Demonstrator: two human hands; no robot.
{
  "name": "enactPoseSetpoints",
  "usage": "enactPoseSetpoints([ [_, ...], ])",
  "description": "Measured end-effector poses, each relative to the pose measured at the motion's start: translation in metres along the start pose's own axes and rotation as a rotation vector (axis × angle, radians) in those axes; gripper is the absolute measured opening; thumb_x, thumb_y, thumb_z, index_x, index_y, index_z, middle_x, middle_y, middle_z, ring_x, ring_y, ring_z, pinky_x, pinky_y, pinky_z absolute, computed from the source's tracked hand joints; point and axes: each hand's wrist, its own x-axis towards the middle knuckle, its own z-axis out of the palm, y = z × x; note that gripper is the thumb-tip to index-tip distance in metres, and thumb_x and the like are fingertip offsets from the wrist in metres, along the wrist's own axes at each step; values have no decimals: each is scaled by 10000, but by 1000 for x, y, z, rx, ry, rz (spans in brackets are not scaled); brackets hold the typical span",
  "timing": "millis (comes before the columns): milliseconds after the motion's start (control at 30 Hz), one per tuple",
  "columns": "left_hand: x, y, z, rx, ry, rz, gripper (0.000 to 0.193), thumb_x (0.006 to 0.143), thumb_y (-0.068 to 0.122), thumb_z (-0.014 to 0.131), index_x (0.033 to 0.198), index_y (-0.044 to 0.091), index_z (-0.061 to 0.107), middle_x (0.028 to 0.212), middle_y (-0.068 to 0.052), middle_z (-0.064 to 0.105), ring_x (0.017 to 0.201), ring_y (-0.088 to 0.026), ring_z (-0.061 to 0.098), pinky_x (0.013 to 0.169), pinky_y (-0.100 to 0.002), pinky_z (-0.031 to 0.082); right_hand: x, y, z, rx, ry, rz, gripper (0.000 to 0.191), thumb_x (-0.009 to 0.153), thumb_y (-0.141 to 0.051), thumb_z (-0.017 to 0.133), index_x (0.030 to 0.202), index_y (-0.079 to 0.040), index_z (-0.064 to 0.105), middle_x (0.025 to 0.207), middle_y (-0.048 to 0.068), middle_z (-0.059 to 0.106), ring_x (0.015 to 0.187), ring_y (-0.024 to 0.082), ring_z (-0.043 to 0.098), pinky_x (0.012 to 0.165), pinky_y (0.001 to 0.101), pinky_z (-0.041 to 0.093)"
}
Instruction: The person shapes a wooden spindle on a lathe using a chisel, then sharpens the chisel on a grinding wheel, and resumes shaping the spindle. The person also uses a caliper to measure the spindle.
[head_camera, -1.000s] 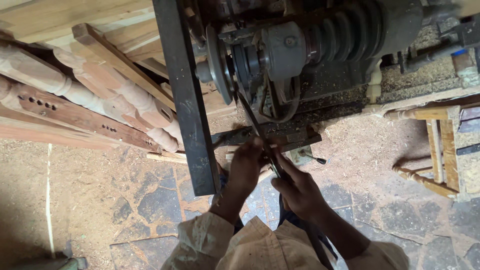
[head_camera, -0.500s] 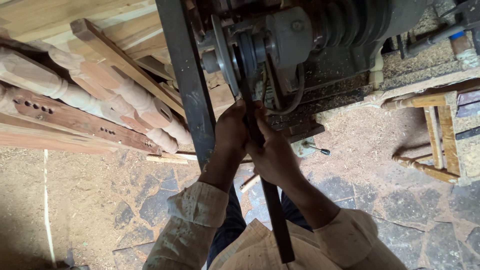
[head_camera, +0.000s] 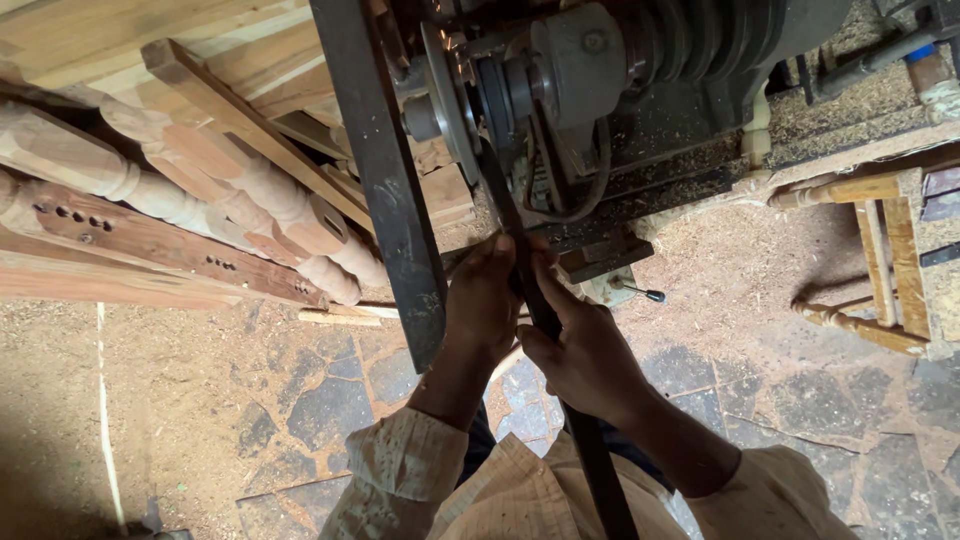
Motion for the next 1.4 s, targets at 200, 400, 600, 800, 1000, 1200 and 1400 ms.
enactPoseSetpoints([
  [200,-6,2,4,13,-48,-110,464,1129,331,376,1144,-37,658,1042,-156,733,990,-251,702,887,-398,586,-13,15,-12,-31,-46,-22,885,894,-148,673,1629,-132,179,552,65,633,438,135,626,449,295,507],
  [400,-4,10,12,80,-27,-227,510,1078,400,396,1407,33,526,1103,-119,728,1036,-253,686,895,-426,563,-15,29,-32,-76,-139,53,942,906,-185,662,1684,-233,133,524,60,648,395,127,632,405,288,550],
  [600,7,1,14,56,-111,-236,526,1076,384,461,1469,35,473,1195,-123,718,1114,-248,686,962,-441,585,-8,45,-63,-40,-219,-29,916,896,-206,657,1669,-256,168,622,31,679,392,115,619,384,292,564],
  [800,21,-11,18,60,-135,-202,521,1067,373,513,1428,-3,504,1222,-118,703,1130,-257,682,966,-455,593,9,58,-93,-278,-265,-27,858,956,-323,650,1689,-311,206,569,115,612,408,161,519,480,340,502],
  [1000,31,-18,25,89,-140,-190,492,1036,396,524,1358,25,525,1244,-114,682,1129,-272,686,999,-436,586,27,80,-117,-225,-266,-244,689,970,-284,589,1608,-231,333,741,64,732,577,114,648,617,310,549],
  [1200,41,-23,29,100,-135,-141,492,1031,382,573,1306,-24,532,1210,-162,686,1095,-271,714,988,-403,616,49,92,-140,-134,-377,-427,597,1078,-265,505,1638,-146,334,962,101,669,772,133,563,733,316,519],
  [1400,43,-26,33,142,-42,-135,440,1023,352,613,1232,-34,585,1124,-146,723,1010,-244,739,946,-382,635,67,104,-154,-78,-492,65,668,1017,-328,476,1662,-271,312,583,16,477,435,86,387,421,272,381],
])
